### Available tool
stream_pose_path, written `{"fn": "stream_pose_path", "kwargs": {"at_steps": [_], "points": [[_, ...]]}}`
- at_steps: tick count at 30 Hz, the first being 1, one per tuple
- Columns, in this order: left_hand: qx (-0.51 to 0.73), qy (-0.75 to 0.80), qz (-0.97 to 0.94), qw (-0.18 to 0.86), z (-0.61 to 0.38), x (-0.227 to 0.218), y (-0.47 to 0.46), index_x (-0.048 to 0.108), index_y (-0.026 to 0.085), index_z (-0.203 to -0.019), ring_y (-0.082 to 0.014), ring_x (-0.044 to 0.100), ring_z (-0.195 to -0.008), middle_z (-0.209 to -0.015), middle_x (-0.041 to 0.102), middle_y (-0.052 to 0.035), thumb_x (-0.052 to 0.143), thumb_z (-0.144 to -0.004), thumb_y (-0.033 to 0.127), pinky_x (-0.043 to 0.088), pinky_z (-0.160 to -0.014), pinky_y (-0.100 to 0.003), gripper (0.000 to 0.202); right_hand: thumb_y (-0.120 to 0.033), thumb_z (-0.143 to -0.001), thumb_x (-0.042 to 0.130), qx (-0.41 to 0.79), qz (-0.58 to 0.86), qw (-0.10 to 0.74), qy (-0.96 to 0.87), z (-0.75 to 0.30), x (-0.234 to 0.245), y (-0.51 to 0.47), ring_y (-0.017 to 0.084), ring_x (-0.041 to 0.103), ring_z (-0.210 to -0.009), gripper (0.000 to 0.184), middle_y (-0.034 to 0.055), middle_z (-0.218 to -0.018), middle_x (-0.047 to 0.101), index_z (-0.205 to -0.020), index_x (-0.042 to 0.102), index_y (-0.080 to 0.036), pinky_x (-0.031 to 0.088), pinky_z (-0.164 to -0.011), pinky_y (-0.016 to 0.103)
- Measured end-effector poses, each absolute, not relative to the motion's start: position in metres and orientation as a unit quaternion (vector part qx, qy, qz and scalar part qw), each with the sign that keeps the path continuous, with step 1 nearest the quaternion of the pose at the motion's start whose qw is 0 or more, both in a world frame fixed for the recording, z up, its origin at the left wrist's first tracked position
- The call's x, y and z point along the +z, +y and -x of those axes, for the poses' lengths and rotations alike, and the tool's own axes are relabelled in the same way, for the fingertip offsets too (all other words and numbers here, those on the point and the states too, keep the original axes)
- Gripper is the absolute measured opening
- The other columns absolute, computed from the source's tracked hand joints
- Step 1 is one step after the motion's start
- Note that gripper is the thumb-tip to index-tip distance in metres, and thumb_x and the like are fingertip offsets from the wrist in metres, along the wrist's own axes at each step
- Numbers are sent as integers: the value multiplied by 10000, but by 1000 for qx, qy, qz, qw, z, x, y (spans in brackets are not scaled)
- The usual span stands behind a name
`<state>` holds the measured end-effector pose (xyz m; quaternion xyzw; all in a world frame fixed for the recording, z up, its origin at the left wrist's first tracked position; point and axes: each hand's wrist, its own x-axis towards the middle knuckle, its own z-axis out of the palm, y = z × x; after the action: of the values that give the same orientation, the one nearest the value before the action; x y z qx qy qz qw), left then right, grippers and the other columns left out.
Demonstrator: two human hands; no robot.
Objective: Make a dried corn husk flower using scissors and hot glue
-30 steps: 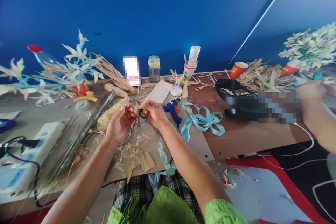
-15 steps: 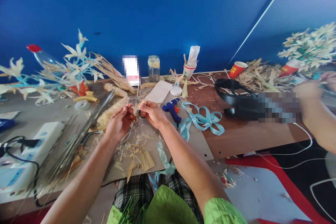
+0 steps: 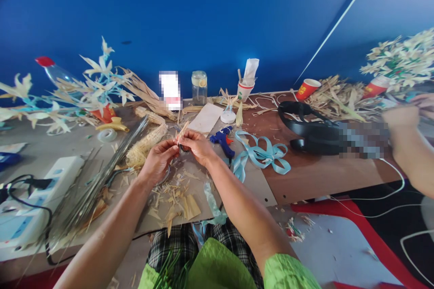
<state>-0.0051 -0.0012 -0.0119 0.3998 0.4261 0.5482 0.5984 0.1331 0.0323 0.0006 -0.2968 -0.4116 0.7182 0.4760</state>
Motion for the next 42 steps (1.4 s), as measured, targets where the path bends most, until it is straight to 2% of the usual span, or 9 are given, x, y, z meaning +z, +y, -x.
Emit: {"fn": "stream_pose_path", "kwargs": {"at_steps": [10, 20, 25, 34, 42], "points": [[559, 424, -365, 612, 4, -5, -3, 630, 153, -717, -72, 524, -561, -672, 606, 14, 797, -581, 252, 422, -559, -203, 237, -302, -602, 756, 717, 283, 465, -435, -135, 2, 31, 83, 447, -591, 197, -12, -665, 587, -655, 627, -163, 334, -591, 229], [556, 434, -364, 609, 4, -6, -1, 641, 158, -710, -77, 518, -547, -667, 623, 7, 808, -554, 254, 424, -547, -214, 248, -298, -649, 702, 678, 299, 464, -485, -135, -6, 35, 89, 432, -610, 142, -10, -688, 594, -684, 659, -167, 319, -605, 232], [546, 442, -376, 605, 5, -11, 0, 674, 144, -764, -65, 516, -547, -700, 648, -9, 798, -584, 264, 411, -546, -202, 249, -296, -655, 677, 674, 308, 478, -472, -134, -6, 35, 82, 408, -573, 137, -23, -622, 559, -661, 652, -161, 300, -583, 233], [552, 439, -381, 598, 6, -17, 2, 641, 146, -710, -57, 489, -521, -618, 600, 18, 792, -589, 257, 370, -525, -193, 223, -303, -658, 639, 657, 323, 471, -491, -132, -4, 33, 80, 389, -556, 153, -25, -587, 532, -659, 639, -150, 281, -572, 237], [558, 442, -374, 594, 5, -16, 3, 609, 148, -690, -63, 487, -525, -618, 595, 18, 804, -567, 258, 375, -527, -193, 256, -335, -666, 631, 614, 359, 473, -520, -131, -5, 32, 79, 371, -544, 190, -41, -544, 476, -638, 616, -148, 264, -555, 240]]}}
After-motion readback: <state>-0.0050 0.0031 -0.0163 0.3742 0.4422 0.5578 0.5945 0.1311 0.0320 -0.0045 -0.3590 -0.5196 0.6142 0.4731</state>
